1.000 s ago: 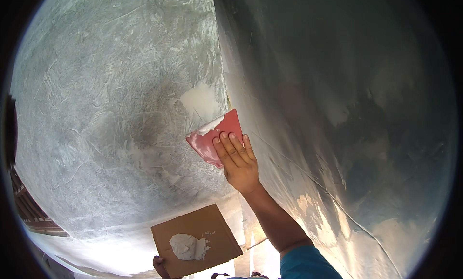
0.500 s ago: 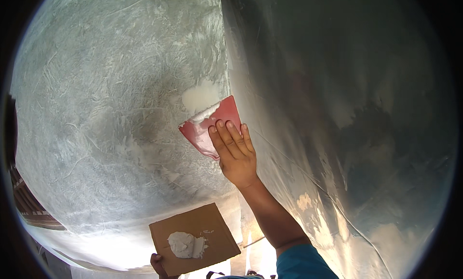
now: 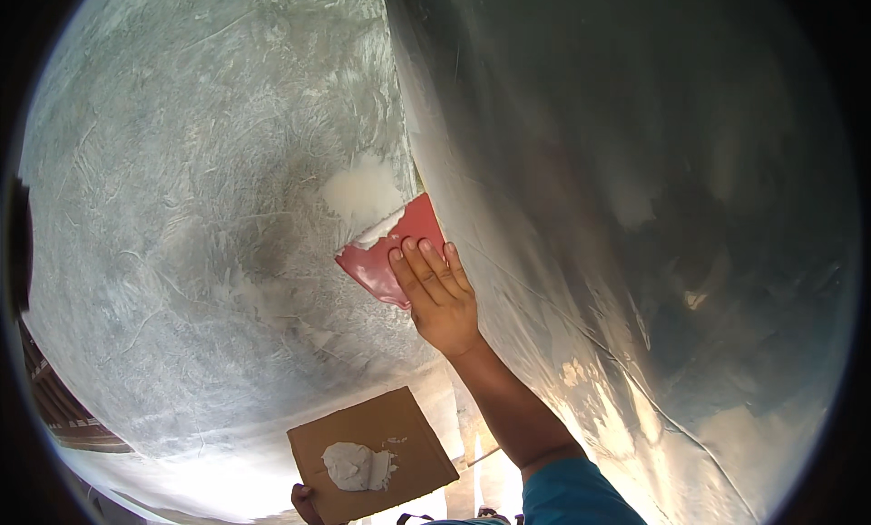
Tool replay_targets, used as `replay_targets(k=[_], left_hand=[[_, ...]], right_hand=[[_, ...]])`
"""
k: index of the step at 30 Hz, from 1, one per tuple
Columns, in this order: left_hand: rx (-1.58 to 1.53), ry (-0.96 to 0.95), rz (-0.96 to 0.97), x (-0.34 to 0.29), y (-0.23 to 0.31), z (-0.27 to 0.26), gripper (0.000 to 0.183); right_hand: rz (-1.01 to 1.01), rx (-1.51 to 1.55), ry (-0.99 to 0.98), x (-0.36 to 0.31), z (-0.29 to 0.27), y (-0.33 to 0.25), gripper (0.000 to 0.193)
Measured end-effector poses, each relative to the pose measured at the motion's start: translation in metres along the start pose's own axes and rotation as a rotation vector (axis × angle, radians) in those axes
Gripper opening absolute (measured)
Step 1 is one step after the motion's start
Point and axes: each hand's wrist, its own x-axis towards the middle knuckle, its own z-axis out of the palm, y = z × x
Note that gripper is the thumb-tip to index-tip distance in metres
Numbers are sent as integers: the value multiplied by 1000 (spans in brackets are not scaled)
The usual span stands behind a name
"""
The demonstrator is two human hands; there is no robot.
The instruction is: Apply wall putty to a wall using a spatula and a cardboard base.
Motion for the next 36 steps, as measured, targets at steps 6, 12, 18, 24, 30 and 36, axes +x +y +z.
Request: replay_targets(k=[6, 12, 18, 24, 30, 36], left_hand=[[-11, -157, -62, -11, 0, 20, 53], [-3, -130, -80, -5, 3, 7, 55], [12, -96, -55, -2, 3, -8, 57], [-48, -165, -122, -9, 3, 26, 58], [-22, -140, -156, 0, -5, 13, 61], [130, 133, -20, -10, -14, 50, 58]], right_hand=[[130, 99, -34, -40, -25, -18, 57], [55, 60, 74, 50, -17, 6, 63], [152, 74, -58, -55, -13, -18, 58], [102, 105, 69, 10, -42, -13, 49], [16, 37, 75, 62, -16, 11, 57], [71, 85, -21, -22, -19, -4, 66]])
